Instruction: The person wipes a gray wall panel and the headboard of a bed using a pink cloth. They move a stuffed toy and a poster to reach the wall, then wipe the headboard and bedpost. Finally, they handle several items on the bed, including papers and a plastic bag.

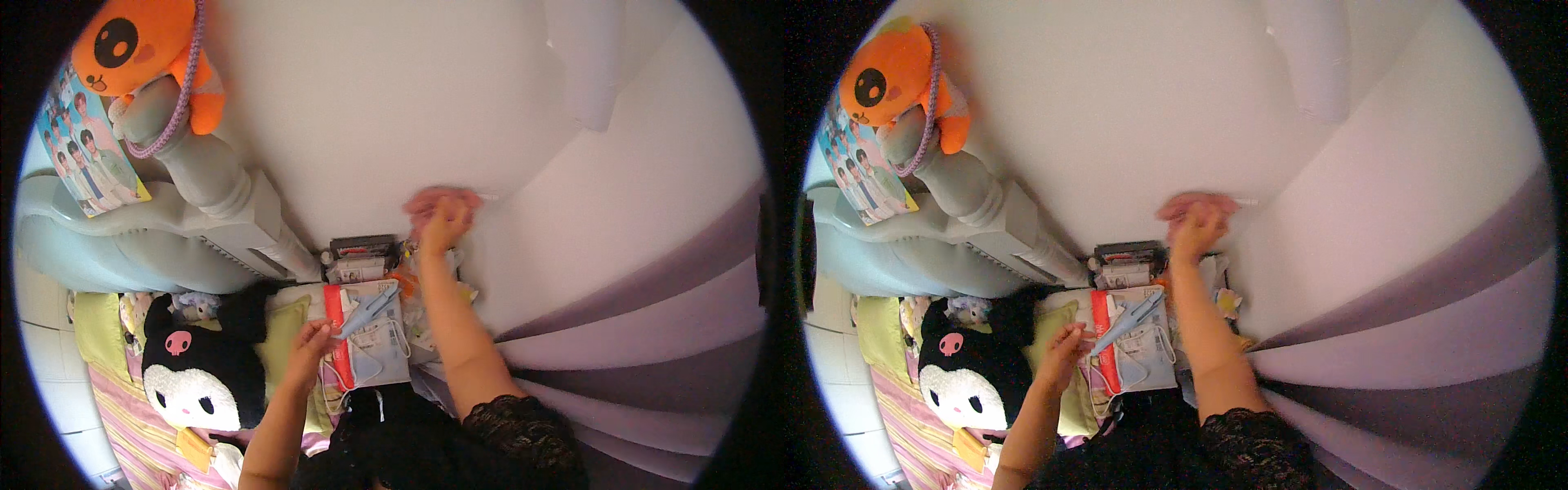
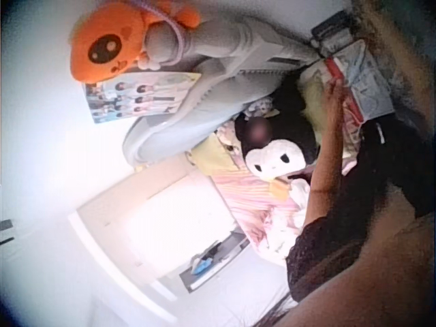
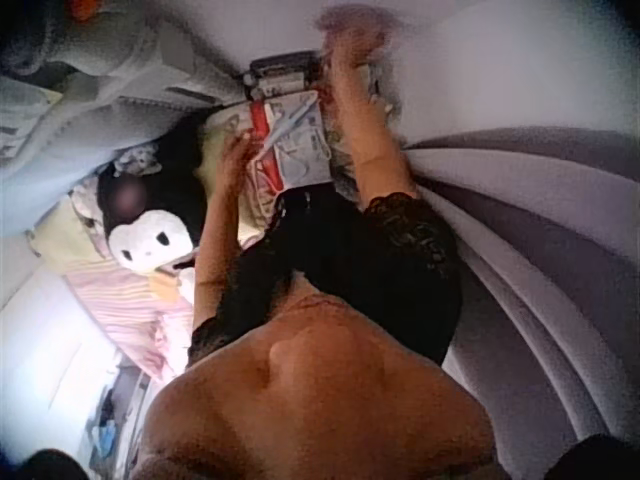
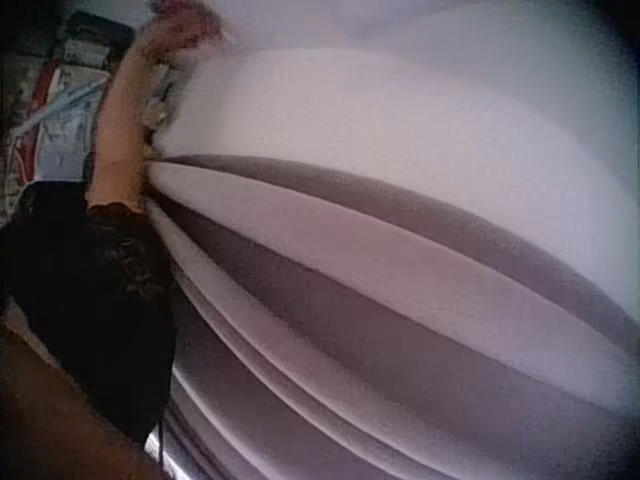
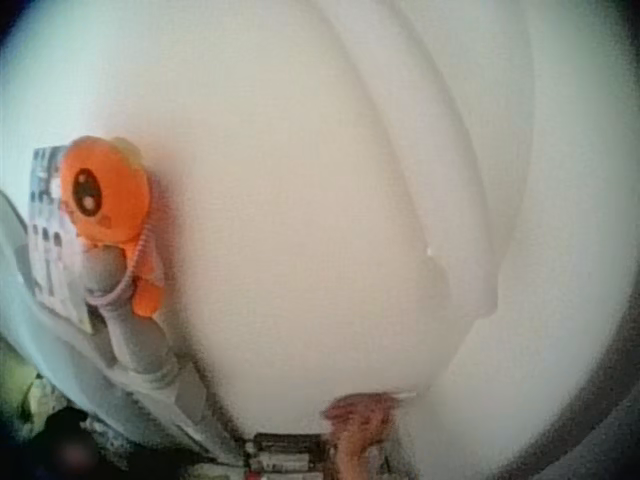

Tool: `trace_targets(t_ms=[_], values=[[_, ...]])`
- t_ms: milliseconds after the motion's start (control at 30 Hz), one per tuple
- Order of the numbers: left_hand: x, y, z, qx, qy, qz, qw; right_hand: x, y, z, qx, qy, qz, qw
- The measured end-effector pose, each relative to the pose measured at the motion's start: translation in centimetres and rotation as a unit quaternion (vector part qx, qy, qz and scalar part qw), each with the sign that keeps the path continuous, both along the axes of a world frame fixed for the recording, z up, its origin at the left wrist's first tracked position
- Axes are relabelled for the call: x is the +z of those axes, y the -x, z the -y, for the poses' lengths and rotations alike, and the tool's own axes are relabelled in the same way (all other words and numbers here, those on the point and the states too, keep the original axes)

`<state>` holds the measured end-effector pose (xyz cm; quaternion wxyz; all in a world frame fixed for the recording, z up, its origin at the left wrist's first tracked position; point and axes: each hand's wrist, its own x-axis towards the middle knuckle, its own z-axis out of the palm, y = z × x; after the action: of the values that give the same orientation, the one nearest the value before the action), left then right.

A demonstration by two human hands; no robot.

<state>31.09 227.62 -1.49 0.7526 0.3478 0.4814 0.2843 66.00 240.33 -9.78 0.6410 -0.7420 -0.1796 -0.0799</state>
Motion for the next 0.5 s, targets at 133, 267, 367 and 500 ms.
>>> trace_targets(t_ms=[133, 267, 367, 500], values=[[1.3, -0.3, -2.5, -0.004, -0.033, 0.000, 0.999, 2.0, -7.6, 0.1, -0.207, 0.048, -0.073, 0.974], [0.8, -2.0, -3.9, -0.058, -0.047, -0.016, 0.997, 1.9, -1.1, -3.4, -0.150, 0.087, -0.121, 0.977], [1.2, -7.6, -7.6, -0.099, -0.119, 0.016, 0.988, 1.0, 6.5, -4.2, -0.038, 0.040, -0.065, 0.996], [2.8, -11.8, -13.0, -0.099, -0.214, 0.005, 0.972, 2.7, 9.2, -1.3, 0.112, -0.065, -0.162, 0.978]])
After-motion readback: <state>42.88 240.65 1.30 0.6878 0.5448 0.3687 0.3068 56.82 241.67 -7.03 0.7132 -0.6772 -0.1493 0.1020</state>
